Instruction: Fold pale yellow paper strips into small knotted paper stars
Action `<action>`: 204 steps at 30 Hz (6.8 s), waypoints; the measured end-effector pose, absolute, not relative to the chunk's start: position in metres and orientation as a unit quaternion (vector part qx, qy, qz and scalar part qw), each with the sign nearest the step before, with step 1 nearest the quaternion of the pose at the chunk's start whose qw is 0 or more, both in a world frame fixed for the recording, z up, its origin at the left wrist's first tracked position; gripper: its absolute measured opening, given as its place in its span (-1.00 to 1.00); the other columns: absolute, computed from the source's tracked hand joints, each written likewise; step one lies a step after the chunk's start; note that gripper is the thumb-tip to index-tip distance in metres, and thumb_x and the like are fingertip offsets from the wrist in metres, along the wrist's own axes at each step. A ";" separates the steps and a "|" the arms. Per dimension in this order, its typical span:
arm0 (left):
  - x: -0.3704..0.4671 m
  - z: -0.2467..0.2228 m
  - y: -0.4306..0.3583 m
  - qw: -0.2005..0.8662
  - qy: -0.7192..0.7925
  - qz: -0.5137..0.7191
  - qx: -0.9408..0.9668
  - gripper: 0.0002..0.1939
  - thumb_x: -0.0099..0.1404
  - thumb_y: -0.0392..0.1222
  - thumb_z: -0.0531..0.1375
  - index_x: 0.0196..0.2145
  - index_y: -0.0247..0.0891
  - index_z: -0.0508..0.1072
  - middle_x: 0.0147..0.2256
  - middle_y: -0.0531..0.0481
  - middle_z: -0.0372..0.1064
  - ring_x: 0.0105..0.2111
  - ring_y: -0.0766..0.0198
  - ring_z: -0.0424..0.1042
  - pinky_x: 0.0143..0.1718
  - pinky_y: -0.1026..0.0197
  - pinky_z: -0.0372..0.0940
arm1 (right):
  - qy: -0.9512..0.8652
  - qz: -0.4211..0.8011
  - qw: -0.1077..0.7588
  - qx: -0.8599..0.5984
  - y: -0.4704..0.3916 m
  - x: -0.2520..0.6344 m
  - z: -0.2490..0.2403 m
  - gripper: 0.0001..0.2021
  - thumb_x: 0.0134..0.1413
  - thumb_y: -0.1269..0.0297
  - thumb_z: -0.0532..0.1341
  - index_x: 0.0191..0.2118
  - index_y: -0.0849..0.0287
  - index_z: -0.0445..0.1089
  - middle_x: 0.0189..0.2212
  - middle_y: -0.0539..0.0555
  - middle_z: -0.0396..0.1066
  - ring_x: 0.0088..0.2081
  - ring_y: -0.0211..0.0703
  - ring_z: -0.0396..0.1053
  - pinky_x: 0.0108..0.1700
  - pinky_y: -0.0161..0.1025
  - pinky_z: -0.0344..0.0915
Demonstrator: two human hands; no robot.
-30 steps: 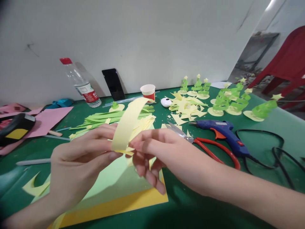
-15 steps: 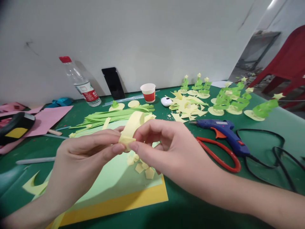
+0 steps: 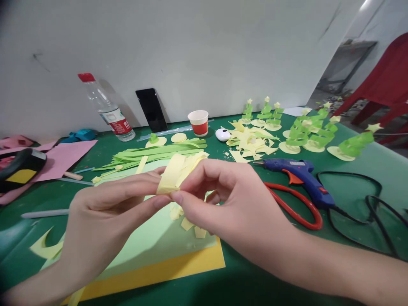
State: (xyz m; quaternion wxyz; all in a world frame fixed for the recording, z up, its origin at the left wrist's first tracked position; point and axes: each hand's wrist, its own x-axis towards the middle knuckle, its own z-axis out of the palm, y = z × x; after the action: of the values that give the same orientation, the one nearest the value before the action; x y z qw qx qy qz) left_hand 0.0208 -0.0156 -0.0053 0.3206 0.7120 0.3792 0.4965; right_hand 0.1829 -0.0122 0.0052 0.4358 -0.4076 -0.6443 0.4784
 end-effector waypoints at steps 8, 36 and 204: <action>0.019 -0.005 -0.016 0.253 0.366 0.492 0.748 -0.86 0.13 -0.37 0.25 -0.52 -0.18 0.50 -0.56 0.24 0.45 -0.58 0.43 0.39 0.04 0.25 0.26 | -0.652 0.446 0.454 -0.411 -0.014 0.184 0.005 -0.86 -0.12 0.33 0.28 -0.59 0.17 0.36 -0.70 -0.10 0.26 -0.71 -0.45 0.14 -0.70 -0.47 0.10; 0.016 -0.002 -0.013 0.226 0.372 0.442 0.785 -0.84 0.18 -0.39 0.18 -0.48 -0.28 0.53 -0.56 0.19 0.48 -0.54 0.46 0.39 0.08 0.33 0.21 | -0.624 0.507 0.448 -0.392 -0.011 0.186 0.001 -0.88 -0.14 0.37 0.30 -0.58 0.16 0.37 -0.61 -0.12 0.31 -0.65 -0.51 0.11 -0.67 -0.58 0.07; 0.018 -0.009 -0.013 0.222 0.331 0.453 0.798 -0.86 0.15 -0.44 0.15 -0.42 -0.28 0.47 -0.40 -0.02 0.47 -0.38 0.28 0.41 -0.27 0.26 0.31 | -0.430 0.801 0.253 -0.330 -0.004 0.189 0.001 -0.68 -0.06 0.30 0.08 -0.76 0.21 0.19 -0.78 -0.09 0.06 -0.71 -0.42 -0.03 -0.64 -0.35 -0.15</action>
State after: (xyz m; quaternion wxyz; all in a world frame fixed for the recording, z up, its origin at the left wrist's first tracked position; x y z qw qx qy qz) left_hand 0.0179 -0.0134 -0.0089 0.2217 0.7975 0.3307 0.4532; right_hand 0.1889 -0.0044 0.0010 0.2535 -0.3296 -0.4301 0.8013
